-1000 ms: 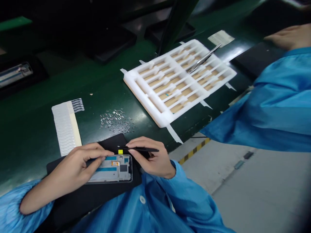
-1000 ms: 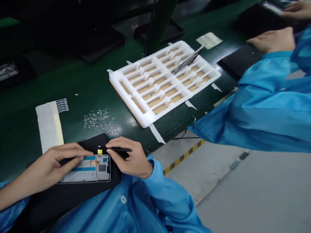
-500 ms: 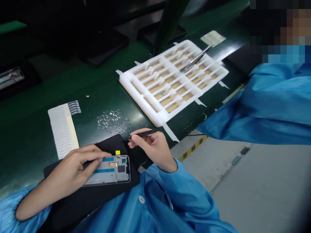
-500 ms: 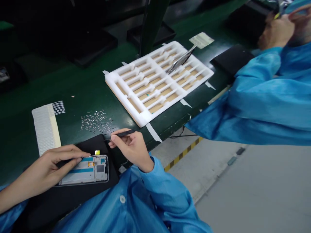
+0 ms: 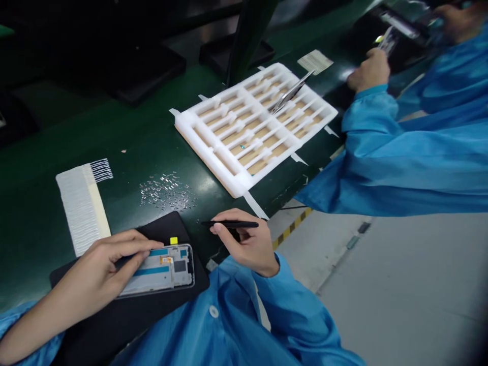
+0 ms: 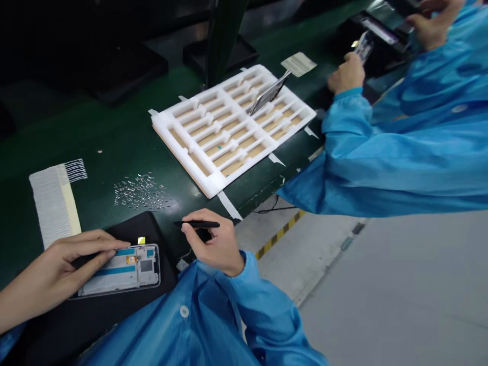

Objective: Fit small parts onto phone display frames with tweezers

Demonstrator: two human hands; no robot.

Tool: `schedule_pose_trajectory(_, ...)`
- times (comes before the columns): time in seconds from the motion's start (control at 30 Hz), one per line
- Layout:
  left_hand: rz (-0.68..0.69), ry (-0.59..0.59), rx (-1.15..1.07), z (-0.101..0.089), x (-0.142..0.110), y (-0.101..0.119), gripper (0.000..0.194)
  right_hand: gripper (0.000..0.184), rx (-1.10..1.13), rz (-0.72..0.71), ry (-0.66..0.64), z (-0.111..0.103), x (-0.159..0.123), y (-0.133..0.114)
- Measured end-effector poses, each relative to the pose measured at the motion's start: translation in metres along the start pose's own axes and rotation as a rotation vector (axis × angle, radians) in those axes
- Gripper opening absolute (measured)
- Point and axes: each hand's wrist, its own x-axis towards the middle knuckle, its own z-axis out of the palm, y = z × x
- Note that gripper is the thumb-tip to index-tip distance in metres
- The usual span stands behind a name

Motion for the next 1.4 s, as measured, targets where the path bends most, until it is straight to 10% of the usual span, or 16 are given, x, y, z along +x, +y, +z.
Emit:
schedule_pose_trajectory(0.27, -0.017, 0.010, 0.006, -0.001, 0.001, 0.002, 0.034, 0.011, -0.049, -0.082, -0.032, 0.003, 0.005, 0.000)
schedule_pose_trajectory(0.77, 0.030, 0.028, 0.012, -0.003, 0.003, 0.006, 0.034, 0.026, 0.201, 0.246, -0.057, 0.003, 0.013, 0.004)
schedule_pose_trajectory(1.4, 0.031, 0.032, 0.036, 0.000, 0.001, 0.010, 0.032, 0.011, 0.280, 0.136, -0.136, 0.012, 0.007, -0.035)
